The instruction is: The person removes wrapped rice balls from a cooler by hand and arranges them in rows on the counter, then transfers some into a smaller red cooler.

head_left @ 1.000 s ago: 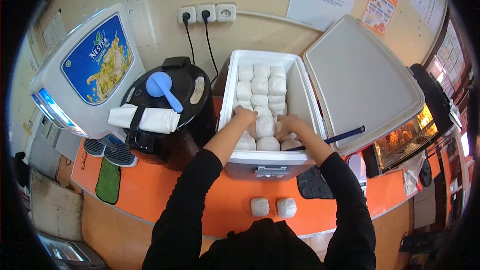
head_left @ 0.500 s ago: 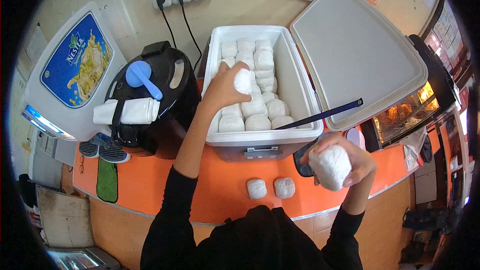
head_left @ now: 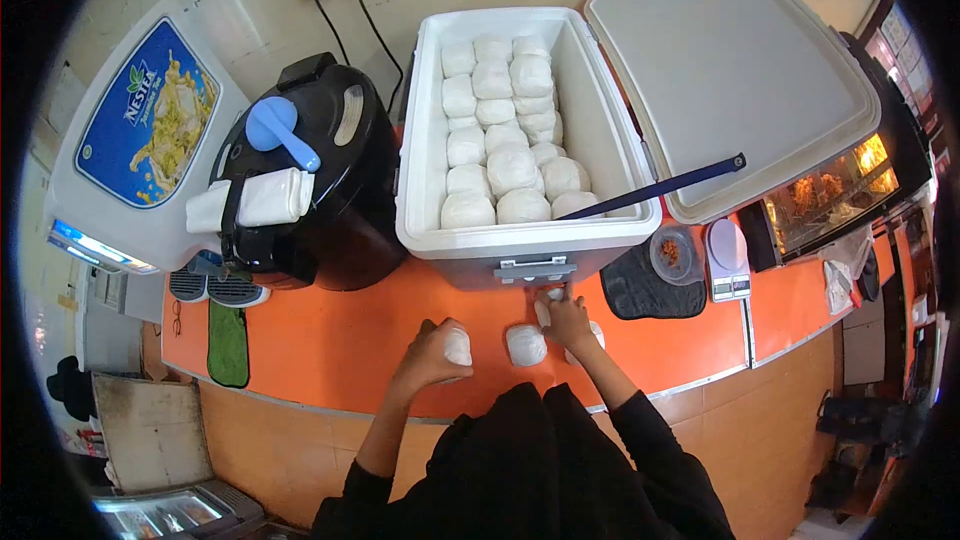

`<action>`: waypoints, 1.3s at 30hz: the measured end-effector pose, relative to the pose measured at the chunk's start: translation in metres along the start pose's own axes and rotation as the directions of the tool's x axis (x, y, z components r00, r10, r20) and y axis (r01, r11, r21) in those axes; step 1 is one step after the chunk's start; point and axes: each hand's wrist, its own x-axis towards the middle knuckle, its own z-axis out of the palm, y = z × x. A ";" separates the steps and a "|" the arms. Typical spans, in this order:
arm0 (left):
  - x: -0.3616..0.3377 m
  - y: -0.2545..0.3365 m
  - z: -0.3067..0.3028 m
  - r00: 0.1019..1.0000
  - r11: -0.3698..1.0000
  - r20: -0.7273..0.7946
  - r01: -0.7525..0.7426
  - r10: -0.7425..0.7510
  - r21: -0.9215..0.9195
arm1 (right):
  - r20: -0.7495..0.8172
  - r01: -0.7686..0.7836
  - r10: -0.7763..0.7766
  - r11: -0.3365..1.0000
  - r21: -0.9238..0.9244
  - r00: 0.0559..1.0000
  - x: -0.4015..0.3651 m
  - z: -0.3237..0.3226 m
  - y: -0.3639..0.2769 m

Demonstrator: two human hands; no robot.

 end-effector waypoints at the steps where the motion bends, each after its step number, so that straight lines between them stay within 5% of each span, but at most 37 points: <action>1: 0.010 -0.003 0.017 0.995 0.996 -0.045 0.085 -0.086 -0.027 | -0.054 0.038 -0.038 0.999 -0.004 0.998 0.009 0.028 0.011; 3: 0.033 -0.011 0.051 0.981 0.984 -0.087 0.166 -0.171 -0.061 | -0.078 0.026 -0.026 1.000 -0.007 0.997 0.001 0.023 0.007; 5: 0.055 -0.024 0.087 0.956 1.000 -0.293 -0.001 0.008 0.025 | -0.105 0.008 -0.009 1.000 -0.012 0.994 -0.002 0.023 0.013; 8: 0.080 -0.018 0.119 0.913 0.993 -0.404 -0.090 0.054 -0.072 | -0.122 0.094 -0.102 0.993 -0.070 0.987 -0.002 0.027 0.029; 12: 0.095 -0.014 0.134 0.793 0.957 -0.574 -0.284 0.203 -0.054 | -0.186 -0.011 -0.016 0.990 -0.139 0.982 -0.020 0.003 0.026; 16: 0.079 -0.006 0.135 0.781 0.886 -0.591 -0.404 0.204 -0.228 | -0.296 -0.043 0.026 0.998 -0.051 0.955 -0.036 0.004 0.025; 18: 0.067 0.003 0.138 0.749 0.904 -0.521 -0.412 0.409 0.117 | -0.374 -0.030 0.007 0.998 -0.056 0.928 -0.045 0.011 0.021; 24: 0.075 -0.001 0.182 0.766 0.913 -0.498 -0.360 0.406 0.191 | -0.410 -0.146 0.150 0.988 0.040 0.900 -0.057 0.026 0.018; 26: 0.074 0.003 0.188 0.670 0.869 -0.582 -0.474 0.461 0.143 | -0.390 -0.159 0.164 0.986 0.046 0.906 -0.061 0.024 0.020; 32: 0.087 0.013 0.230 0.630 0.778 -0.508 -0.612 0.588 0.142 | -0.372 -0.131 0.167 0.984 0.120 0.913 -0.065 0.012 0.030; 34: 0.104 -0.003 0.269 0.575 0.764 -0.515 -0.372 0.635 0.527 | -0.355 -0.139 0.179 0.981 0.133 0.918 -0.061 0.016 0.042; 36: 0.096 0.010 0.258 0.551 0.782 -0.560 -0.363 0.618 0.506 | -0.515 0.023 -0.011 1.000 0.017 0.857 -0.057 0.008 0.044; 39: 0.084 0.025 0.203 0.493 0.783 -0.637 -0.537 0.593 0.313 | -0.660 0.247 -0.164 0.968 0.034 0.733 -0.057 -0.043 0.020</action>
